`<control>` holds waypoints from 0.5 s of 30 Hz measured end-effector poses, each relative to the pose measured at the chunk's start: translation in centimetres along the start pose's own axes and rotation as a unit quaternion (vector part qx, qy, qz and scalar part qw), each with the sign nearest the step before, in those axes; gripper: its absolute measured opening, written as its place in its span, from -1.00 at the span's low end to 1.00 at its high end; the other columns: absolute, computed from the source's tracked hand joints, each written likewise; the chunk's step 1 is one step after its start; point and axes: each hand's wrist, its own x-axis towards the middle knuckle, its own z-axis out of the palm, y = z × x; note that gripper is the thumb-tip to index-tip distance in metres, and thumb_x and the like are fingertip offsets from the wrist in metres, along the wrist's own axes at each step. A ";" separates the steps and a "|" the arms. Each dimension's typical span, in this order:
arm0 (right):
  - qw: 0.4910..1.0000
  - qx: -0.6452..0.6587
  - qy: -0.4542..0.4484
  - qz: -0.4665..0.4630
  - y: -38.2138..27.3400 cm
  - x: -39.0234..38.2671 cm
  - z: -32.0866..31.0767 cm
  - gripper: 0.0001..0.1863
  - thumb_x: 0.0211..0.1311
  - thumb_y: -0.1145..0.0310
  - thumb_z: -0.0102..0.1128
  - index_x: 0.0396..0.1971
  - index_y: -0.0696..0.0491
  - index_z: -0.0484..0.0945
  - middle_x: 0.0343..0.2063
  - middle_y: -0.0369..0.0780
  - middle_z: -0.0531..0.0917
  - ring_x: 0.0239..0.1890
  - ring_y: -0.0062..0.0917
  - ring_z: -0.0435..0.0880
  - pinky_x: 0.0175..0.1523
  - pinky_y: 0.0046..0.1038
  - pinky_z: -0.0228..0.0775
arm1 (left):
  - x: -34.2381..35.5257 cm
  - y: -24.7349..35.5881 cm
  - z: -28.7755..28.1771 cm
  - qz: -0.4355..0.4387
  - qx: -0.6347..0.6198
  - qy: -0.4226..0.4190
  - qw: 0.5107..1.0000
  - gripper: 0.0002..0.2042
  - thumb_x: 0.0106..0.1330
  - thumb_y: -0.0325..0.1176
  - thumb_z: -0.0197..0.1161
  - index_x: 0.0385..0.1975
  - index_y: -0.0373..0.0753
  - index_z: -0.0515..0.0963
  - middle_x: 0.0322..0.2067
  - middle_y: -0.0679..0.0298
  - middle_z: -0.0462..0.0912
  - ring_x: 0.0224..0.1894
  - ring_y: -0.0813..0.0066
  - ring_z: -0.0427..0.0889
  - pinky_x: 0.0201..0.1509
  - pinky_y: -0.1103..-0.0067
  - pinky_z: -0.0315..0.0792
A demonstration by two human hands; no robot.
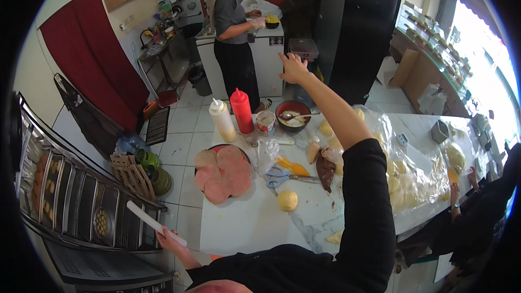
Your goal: The person adds condensed milk to shredded cheese in a bowl, mixes it with a spoon, and then uses a rolling pin to flatten dough balls. They take fried sausage from a pan and wrap the dough around the sausage.
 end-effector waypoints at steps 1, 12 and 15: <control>1.000 0.001 0.002 -0.005 0.4 1.5 0.3 -0.16 -0.15 0.16 0.25 0.18 -0.09 0.04 0.12 -0.06 0.15 0.18 -0.15 0.10 0.12 -0.02 0.07 | 0.4 -0.3 -0.9 -0.007 0.011 0.025 1.000 -0.68 0.17 -0.33 0.09 -0.10 -0.30 0.30 -0.48 0.33 0.37 -0.64 0.64 0.32 -0.65 0.72 0.19; 0.982 0.100 -0.131 0.089 2.4 9.2 -1.3 -0.06 -0.14 0.39 0.16 0.25 -0.15 -0.21 -0.22 0.02 0.52 -0.53 -0.31 0.61 -0.35 -0.39 0.50 | 1.7 -0.8 -2.4 0.003 0.030 0.130 0.991 -0.62 0.18 -0.30 0.08 -0.04 -0.32 0.27 -0.49 0.31 0.38 -0.64 0.64 0.32 -0.64 0.71 0.20; 0.983 0.071 -0.139 0.097 1.3 9.5 -1.5 -0.10 -0.12 0.45 0.07 0.25 -0.18 -0.21 -0.18 -0.01 0.50 -0.54 -0.34 0.61 -0.41 -0.39 0.51 | 2.0 -1.2 -2.7 0.009 0.030 0.132 0.991 -0.61 0.18 -0.31 0.08 -0.03 -0.32 0.27 -0.51 0.32 0.38 -0.63 0.64 0.33 -0.64 0.70 0.20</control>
